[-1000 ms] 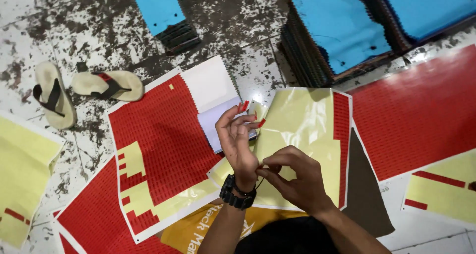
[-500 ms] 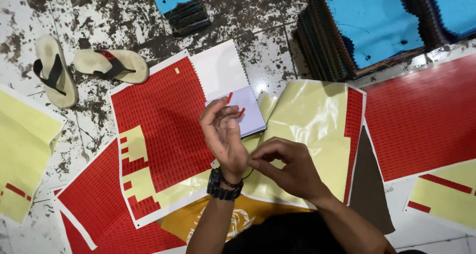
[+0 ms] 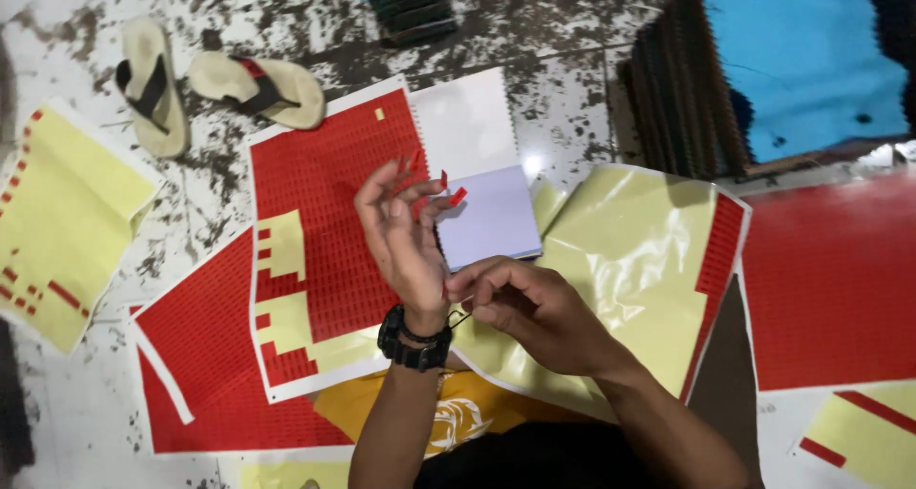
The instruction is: The person peels small red adhesive strips from a red textured sheet and sticks them onto the edges of various colored fabric swatches. They handle the swatches one by one, applying the strips to secure them together in a stack.
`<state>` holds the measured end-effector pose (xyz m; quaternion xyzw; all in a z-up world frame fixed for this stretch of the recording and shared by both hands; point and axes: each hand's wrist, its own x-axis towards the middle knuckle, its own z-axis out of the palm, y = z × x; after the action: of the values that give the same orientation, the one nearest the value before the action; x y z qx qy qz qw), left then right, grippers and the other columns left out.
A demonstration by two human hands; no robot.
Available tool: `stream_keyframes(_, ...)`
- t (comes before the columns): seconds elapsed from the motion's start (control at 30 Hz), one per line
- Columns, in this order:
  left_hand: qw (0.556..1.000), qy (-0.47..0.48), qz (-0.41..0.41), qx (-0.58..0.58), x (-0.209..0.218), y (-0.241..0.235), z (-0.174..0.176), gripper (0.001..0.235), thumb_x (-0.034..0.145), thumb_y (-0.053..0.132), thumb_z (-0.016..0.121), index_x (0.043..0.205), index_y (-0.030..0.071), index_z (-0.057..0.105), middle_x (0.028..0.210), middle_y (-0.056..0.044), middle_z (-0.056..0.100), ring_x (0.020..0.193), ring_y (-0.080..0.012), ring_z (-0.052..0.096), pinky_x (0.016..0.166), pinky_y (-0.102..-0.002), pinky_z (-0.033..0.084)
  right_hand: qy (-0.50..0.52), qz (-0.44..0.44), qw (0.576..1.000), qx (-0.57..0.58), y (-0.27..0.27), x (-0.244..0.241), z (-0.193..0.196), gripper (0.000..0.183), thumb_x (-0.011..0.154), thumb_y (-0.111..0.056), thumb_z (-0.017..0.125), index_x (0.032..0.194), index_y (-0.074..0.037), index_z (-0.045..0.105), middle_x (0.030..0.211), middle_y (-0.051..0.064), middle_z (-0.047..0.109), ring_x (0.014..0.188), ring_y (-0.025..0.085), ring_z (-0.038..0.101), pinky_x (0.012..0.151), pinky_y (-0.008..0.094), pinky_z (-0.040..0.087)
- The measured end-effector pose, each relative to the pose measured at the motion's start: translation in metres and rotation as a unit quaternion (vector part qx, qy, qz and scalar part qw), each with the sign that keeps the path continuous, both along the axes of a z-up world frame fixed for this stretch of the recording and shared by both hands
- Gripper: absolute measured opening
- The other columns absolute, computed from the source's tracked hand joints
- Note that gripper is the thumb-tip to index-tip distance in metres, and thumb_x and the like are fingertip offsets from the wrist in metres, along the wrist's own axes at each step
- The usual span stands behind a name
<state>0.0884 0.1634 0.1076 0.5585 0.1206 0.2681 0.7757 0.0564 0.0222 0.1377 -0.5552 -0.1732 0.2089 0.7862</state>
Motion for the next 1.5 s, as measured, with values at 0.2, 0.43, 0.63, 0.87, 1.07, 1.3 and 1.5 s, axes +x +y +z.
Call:
stream_keyframes(0.2, 0.997, 0.006, 0.030, -0.077, 0.003, 0.012, 0.011, 0.047, 0.102, 0.034, 0.047, 0.135, 0.001, 0.045, 0.126, -0.018, 0.047, 0.098, -0.0244, 0.060, 0.076, -0.035, 0.058, -0.051, 0.010, 0.993, -0.105, 0.024, 0.004, -0.007, 0.008, 0.094, -0.007, 0.071, 0.095, 0.000, 0.067, 0.107, 0.016, 0.071, 0.101, 0.027, 0.072, 0.086, 0.043, 0.059)
stream_keyframes(0.43, 0.994, 0.007, 0.022, -0.109, 0.009, 0.045, 0.005, 0.047, 0.101, 0.037, 0.048, 0.133, 0.003, 0.048, 0.126, -0.017, 0.047, 0.099, -0.0253, 0.060, 0.076, -0.038, 0.057, -0.018, -0.116, 0.979, -0.169, 0.059, 0.012, -0.023, 0.049, 0.077, -0.007, 0.089, 0.118, 0.001, 0.063, 0.092, 0.012, 0.074, 0.081, 0.017, 0.072, 0.078, 0.033, 0.060)
stream_keyframes(0.63, 0.989, 0.059, -0.081, 0.104, 0.024, 0.086, 0.009, 0.050, 0.106, 0.038, 0.035, 0.102, 0.002, 0.070, 0.130, -0.026, 0.056, 0.119, -0.0447, 0.055, 0.101, -0.061, 0.043, -0.242, -0.174, 0.926, -0.230, 0.048, 0.098, -0.031, 0.017, 0.086, 0.000, 0.083, 0.102, -0.001, 0.077, 0.086, 0.013, 0.074, 0.072, 0.023, 0.074, 0.065, 0.033, 0.060)
stream_keyframes(0.87, 0.958, 0.039, -0.152, 0.239, 0.042, 0.102, 0.009, 0.050, 0.108, 0.032, 0.033, 0.094, 0.006, 0.073, 0.128, -0.022, 0.060, 0.129, -0.0436, 0.052, 0.112, -0.060, 0.029, -0.306, -0.019, 0.923, -0.235, 0.058, 0.133, 0.014, 0.009, 0.087, 0.010, 0.074, 0.096, 0.006, 0.075, 0.079, 0.022, 0.071, 0.067, 0.030, 0.072, 0.056, 0.038, 0.059)
stream_keyframes(1.07, 0.957, 0.076, -0.175, 0.219, 0.052, 0.101, 0.001, 0.046, 0.108, 0.031, 0.035, 0.094, 0.010, 0.073, 0.130, -0.017, 0.060, 0.131, -0.0423, 0.052, 0.113, -0.059, 0.029, -0.296, 0.004, 0.918, -0.264, 0.058, 0.142, 0.010, 0.009, 0.088, 0.010, 0.072, 0.096, 0.007, 0.074, 0.080, 0.024, 0.071, 0.069, 0.033, 0.072, 0.056, 0.040, 0.060)
stream_keyframes(1.3, 0.948, 0.096, -0.167, 0.254, 0.057, 0.102, -0.011, 0.041, 0.107, 0.029, 0.036, 0.106, 0.010, 0.072, 0.131, -0.020, 0.059, 0.132, -0.0429, 0.049, 0.113, -0.060, 0.028, -0.287, -0.010, 0.902, -0.322, 0.055, 0.154, -0.013, 0.008, 0.091, 0.008, 0.071, 0.097, 0.006, 0.074, 0.079, 0.023, 0.071, 0.072, 0.036, 0.072, 0.058, 0.040, 0.059)
stream_keyframes(1.5, 0.862, 0.065, -0.065, 0.499, 0.066, 0.121, -0.050, 0.026, 0.096, 0.026, 0.063, 0.117, 0.015, 0.072, 0.116, -0.010, 0.063, 0.125, -0.0390, 0.052, 0.106, -0.061, 0.034, -0.294, 0.010, 0.869, -0.397, 0.067, 0.188, -0.028, 0.009, 0.095, 0.005, 0.066, 0.101, 0.007, 0.073, 0.074, 0.019, 0.070, 0.065, 0.031, 0.070, 0.056, 0.039, 0.056)
